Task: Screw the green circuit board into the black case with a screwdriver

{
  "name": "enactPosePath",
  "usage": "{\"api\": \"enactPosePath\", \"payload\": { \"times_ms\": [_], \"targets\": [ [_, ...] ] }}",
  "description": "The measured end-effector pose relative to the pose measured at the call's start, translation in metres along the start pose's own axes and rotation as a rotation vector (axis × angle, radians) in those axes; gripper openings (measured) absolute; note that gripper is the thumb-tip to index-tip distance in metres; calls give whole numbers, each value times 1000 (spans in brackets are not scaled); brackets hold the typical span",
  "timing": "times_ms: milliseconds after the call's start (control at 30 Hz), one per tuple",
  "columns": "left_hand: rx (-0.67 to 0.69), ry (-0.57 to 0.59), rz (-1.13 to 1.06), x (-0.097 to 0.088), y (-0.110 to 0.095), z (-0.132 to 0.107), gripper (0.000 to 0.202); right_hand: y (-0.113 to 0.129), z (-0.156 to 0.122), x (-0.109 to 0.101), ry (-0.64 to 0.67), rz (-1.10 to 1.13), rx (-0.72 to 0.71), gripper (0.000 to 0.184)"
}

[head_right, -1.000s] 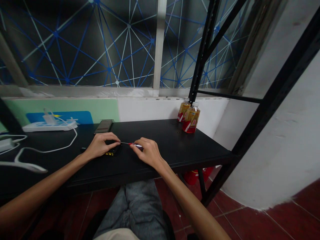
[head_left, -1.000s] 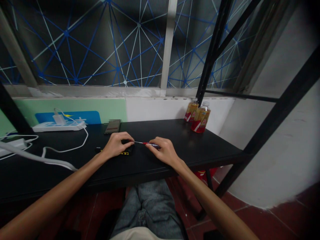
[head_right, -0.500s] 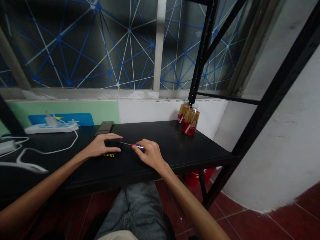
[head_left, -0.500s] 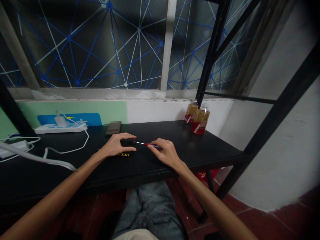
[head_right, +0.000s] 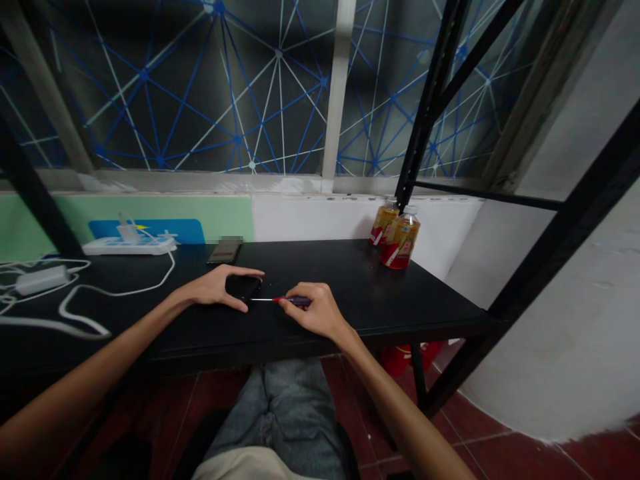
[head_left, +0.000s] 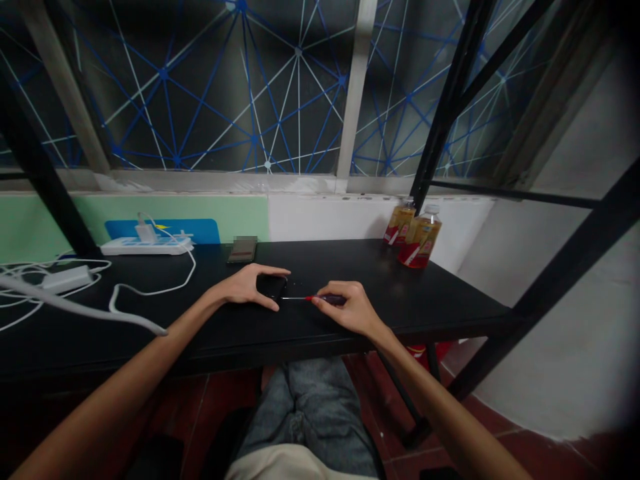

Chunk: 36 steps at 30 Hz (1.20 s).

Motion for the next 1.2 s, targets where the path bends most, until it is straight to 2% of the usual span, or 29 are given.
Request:
{"api": "enactPosePath", "payload": {
  "times_ms": [300,533,1200],
  "targets": [
    [45,22,-118,-3,3,3,75,0,1,3,18,-3,20,18],
    [54,32,-119,-4,2,2,68,2,2,2,30,-22,29,17],
    [24,25,-59,-5,-1,2,66,0,3,6,65,-52,49,17]
  ]
}}
Point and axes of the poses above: each hand's wrist, its own z-axis towards the middle knuckle, its own x-axis out of the palm, y = z × x, the point moved 6 cm from there along z, towards the middle knuckle
